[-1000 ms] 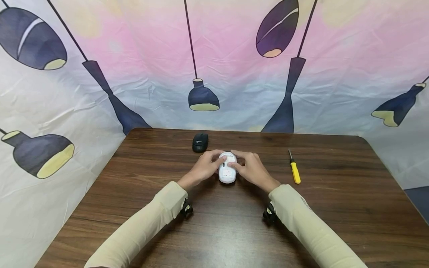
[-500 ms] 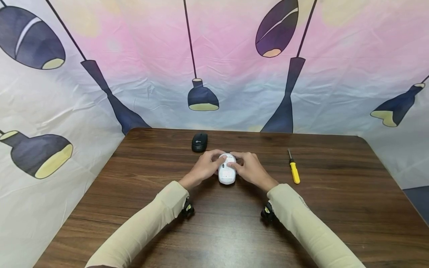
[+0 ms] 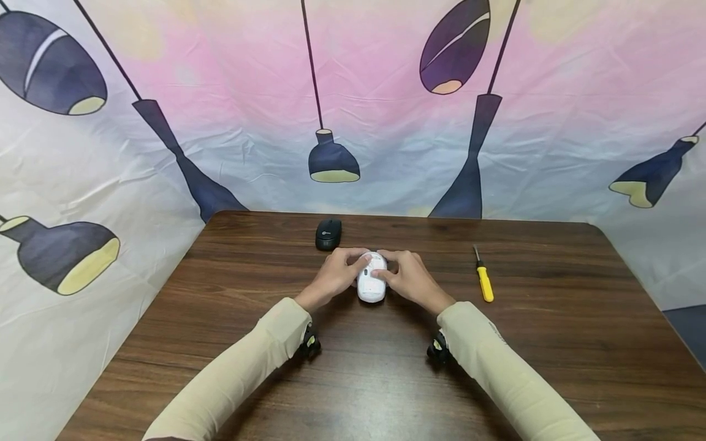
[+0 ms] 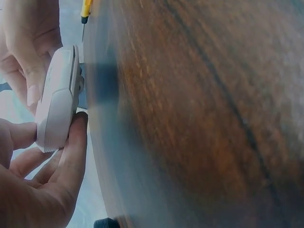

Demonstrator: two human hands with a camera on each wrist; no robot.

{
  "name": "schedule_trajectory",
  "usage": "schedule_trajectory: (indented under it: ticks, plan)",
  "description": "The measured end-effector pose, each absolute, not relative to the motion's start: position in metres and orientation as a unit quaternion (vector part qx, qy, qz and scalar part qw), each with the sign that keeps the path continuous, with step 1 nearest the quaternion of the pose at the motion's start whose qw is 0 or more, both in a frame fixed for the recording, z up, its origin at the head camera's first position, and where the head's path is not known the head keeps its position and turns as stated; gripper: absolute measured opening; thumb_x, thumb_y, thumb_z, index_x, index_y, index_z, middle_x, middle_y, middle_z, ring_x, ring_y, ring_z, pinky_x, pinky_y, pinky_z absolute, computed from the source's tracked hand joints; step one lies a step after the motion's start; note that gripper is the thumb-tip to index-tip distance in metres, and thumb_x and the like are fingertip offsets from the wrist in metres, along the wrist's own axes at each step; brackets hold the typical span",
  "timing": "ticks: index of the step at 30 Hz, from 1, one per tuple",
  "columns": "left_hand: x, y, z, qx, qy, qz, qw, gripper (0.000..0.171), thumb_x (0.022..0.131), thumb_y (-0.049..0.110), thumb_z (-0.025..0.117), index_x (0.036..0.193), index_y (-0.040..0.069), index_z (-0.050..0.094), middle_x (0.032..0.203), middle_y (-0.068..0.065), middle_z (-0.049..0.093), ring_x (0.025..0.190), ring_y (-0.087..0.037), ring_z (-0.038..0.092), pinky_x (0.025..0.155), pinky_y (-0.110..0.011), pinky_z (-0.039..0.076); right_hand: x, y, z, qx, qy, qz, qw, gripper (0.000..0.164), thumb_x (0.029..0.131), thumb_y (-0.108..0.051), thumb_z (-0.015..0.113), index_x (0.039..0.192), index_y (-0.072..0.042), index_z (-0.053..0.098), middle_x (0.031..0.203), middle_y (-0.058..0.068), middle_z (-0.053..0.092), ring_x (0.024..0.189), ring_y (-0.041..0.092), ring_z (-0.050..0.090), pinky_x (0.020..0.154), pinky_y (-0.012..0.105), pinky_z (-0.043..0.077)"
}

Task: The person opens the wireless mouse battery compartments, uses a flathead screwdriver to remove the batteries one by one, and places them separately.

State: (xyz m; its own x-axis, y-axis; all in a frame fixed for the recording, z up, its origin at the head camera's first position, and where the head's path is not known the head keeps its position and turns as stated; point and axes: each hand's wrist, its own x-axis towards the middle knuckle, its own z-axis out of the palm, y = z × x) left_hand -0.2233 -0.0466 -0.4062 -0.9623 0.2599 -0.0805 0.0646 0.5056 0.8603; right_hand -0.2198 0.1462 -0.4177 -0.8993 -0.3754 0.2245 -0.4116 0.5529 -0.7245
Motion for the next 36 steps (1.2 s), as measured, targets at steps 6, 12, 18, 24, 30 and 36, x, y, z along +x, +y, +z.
schedule_trajectory:
  ticks: [6,12,18,24,30,36]
  plan:
    - [-0.2226,-0.0475,-0.4061,0.097,0.858,0.494,0.102,0.037,0.107,0.031,0.055,0.138,0.011,0.064,0.126,-0.010,0.068,0.073,-0.012,0.068,0.061,-0.029,0.060,-0.2194,0.1450,-0.4169,0.225,-0.881,0.416,0.029,0.045,0.092,-0.014,0.077,0.129,0.007,0.065,0.112,0.023,0.072,0.053,0.013,0.063,0.048,0.025,0.053]
    - [-0.2214,-0.0467,-0.4069,0.102,0.859,0.492,0.101,0.038,0.107,0.031,0.054,0.138,0.010,0.063,0.127,-0.009,0.067,0.074,-0.013,0.067,0.061,-0.027,0.058,-0.2178,0.1435,-0.4158,0.218,-0.883,0.414,0.028,0.043,0.092,-0.013,0.077,0.128,0.007,0.066,0.114,0.024,0.071,0.055,0.016,0.065,0.047,0.025,0.053]
    - [-0.2208,-0.0466,-0.4059,0.088,0.845,0.512,0.126,0.039,0.107,0.027,0.056,0.140,0.007,0.060,0.132,-0.010,0.064,0.102,-0.016,0.067,0.077,-0.030,0.060,-0.2189,0.1437,-0.4140,0.203,-0.885,0.419,0.020,0.045,0.093,-0.015,0.076,0.131,0.005,0.065,0.112,0.023,0.072,0.056,0.021,0.066,0.048,0.026,0.054]
    - [-0.2211,-0.0467,-0.4041,0.073,0.816,0.544,0.180,0.043,0.105,0.016,0.058,0.144,-0.001,0.051,0.128,-0.016,0.064,0.108,-0.022,0.065,0.086,-0.034,0.061,-0.2200,0.1459,-0.4127,0.189,-0.881,0.434,0.002,0.043,0.093,-0.013,0.076,0.132,0.004,0.064,0.121,0.023,0.069,0.063,0.020,0.070,0.052,0.027,0.057]
    - [-0.2214,-0.0512,-0.4043,0.070,0.793,0.564,0.218,0.056,0.099,0.013,0.066,0.150,0.005,0.044,0.112,-0.014,0.067,0.094,-0.021,0.068,0.083,-0.037,0.061,-0.2203,0.1462,-0.4119,0.185,-0.875,0.448,-0.008,0.041,0.094,-0.011,0.075,0.131,0.003,0.065,0.118,0.023,0.070,0.064,0.020,0.071,0.055,0.028,0.060]
    - [-0.2209,-0.0524,-0.4047,0.063,0.782,0.573,0.238,0.062,0.099,0.011,0.067,0.153,0.003,0.037,0.102,-0.014,0.070,0.087,-0.021,0.070,0.084,-0.037,0.062,-0.2215,0.1467,-0.4124,0.176,-0.868,0.464,-0.031,0.042,0.095,-0.010,0.073,0.133,0.005,0.062,0.125,0.026,0.066,0.065,0.020,0.072,0.060,0.033,0.064]
